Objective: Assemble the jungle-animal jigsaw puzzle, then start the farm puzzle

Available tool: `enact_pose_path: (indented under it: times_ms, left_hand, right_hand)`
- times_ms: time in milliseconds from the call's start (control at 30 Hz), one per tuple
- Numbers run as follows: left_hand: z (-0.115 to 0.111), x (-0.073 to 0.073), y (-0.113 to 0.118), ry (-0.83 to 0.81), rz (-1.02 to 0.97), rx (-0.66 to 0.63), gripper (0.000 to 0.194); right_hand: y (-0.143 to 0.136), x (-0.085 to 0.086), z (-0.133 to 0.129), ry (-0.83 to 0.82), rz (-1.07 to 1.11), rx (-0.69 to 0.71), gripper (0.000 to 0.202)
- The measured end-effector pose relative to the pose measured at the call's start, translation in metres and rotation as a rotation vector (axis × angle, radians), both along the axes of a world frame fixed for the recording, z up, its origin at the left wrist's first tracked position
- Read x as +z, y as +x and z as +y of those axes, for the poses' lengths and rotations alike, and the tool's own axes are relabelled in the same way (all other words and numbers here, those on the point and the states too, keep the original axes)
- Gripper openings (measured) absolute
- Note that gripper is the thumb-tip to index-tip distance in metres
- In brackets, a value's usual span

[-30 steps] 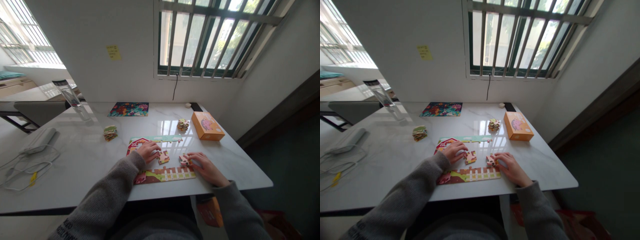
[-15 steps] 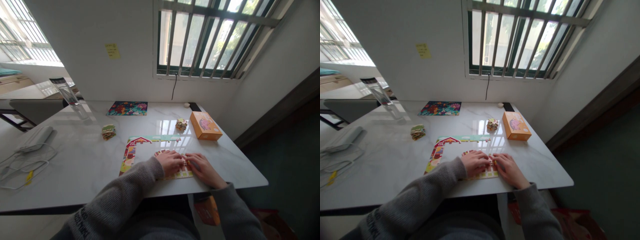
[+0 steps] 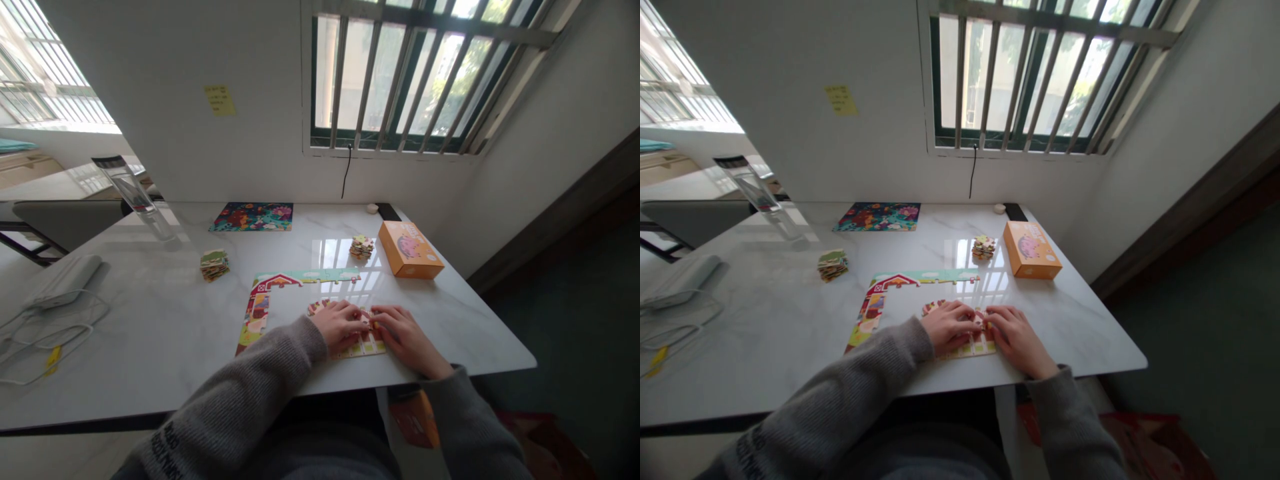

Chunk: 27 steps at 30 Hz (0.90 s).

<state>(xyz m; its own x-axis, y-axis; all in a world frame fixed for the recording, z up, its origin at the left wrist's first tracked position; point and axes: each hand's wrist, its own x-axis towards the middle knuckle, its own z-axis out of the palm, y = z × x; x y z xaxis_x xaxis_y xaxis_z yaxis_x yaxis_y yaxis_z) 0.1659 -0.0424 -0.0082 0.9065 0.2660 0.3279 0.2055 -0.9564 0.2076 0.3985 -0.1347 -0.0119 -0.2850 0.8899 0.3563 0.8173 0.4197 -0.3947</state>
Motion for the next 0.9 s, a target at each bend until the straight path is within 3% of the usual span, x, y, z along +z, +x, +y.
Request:
enact_pose_path:
  times_ms: [333,667,900]
  left_hand:
    - [0.0012,-0.0029,-0.0001,-0.058,-0.048,-0.062,0.033]
    - [0.0070,-0.0091,-0.0051,-0.014,-0.059,0.067,0.023]
    - [0.0049,0.0007,-0.0055,-0.112,-0.011,0.105,0.049]
  right_hand:
    - [-0.0003,-0.0016,-0.0006,0.000,-0.020,0.006,0.023]
    - [-0.0019,0.0024,-0.0018,-0.029,-0.022,0.016,0.022]
    - [-0.0003,0.0046,0.0068,-0.048,0.045,-0.091,0.028]
